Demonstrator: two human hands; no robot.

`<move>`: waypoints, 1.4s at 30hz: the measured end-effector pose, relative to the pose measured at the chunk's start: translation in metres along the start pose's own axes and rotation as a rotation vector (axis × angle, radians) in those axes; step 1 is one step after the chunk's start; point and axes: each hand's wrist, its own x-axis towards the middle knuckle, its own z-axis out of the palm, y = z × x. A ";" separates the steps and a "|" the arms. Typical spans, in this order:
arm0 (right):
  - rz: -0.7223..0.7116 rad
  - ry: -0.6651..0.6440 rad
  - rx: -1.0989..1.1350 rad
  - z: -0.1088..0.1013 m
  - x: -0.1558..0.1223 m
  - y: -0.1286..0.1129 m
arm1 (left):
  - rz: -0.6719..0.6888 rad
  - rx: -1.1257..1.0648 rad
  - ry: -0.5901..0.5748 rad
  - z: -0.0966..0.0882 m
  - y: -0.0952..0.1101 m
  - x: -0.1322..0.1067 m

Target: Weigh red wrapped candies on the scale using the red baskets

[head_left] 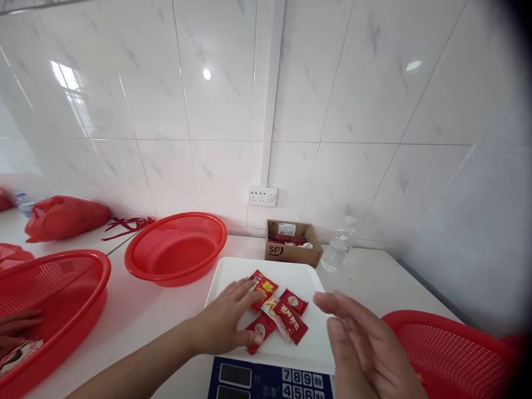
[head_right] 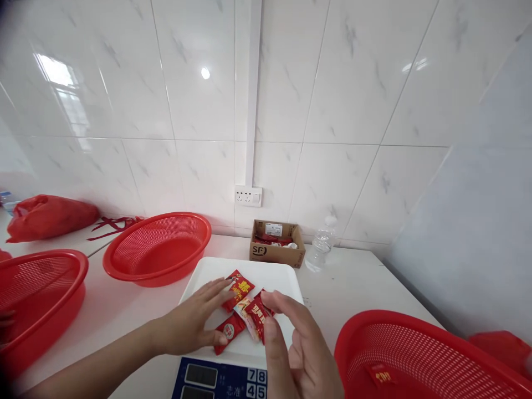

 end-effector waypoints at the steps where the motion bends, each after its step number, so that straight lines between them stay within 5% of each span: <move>1: -0.024 -0.090 -0.065 0.000 0.004 0.005 | 0.018 0.008 -0.030 0.003 0.006 0.003; 8: -0.003 -0.823 -0.551 0.016 0.026 0.048 | -0.055 0.109 0.032 0.012 0.019 0.013; 11: 0.052 -0.968 -0.659 0.021 0.026 0.059 | -0.053 0.093 0.019 0.012 0.021 0.010; 18: 0.109 -1.033 -0.695 0.019 0.028 0.063 | -0.080 0.005 0.102 0.002 0.017 -0.006; 23: 0.109 -1.059 -0.757 0.019 0.030 0.064 | -0.308 0.180 0.413 -0.058 -0.033 -0.007; 27: 0.084 -1.010 -0.793 0.019 0.030 0.067 | -0.488 0.234 0.469 -0.087 -0.062 -0.006; 30: 0.044 -0.980 -0.815 0.021 0.029 0.070 | -0.386 0.189 0.371 -0.066 -0.054 -0.004; 35: 0.021 -0.949 -0.803 0.022 0.027 0.074 | -0.031 -0.003 0.080 -0.013 -0.009 0.009; 38: 0.034 -0.908 -0.770 0.022 0.028 0.074 | -0.038 -0.003 -0.043 -0.002 0.007 0.019; 42: 0.035 -0.797 -0.677 0.023 0.031 0.073 | -0.081 0.044 -0.029 0.000 0.006 0.029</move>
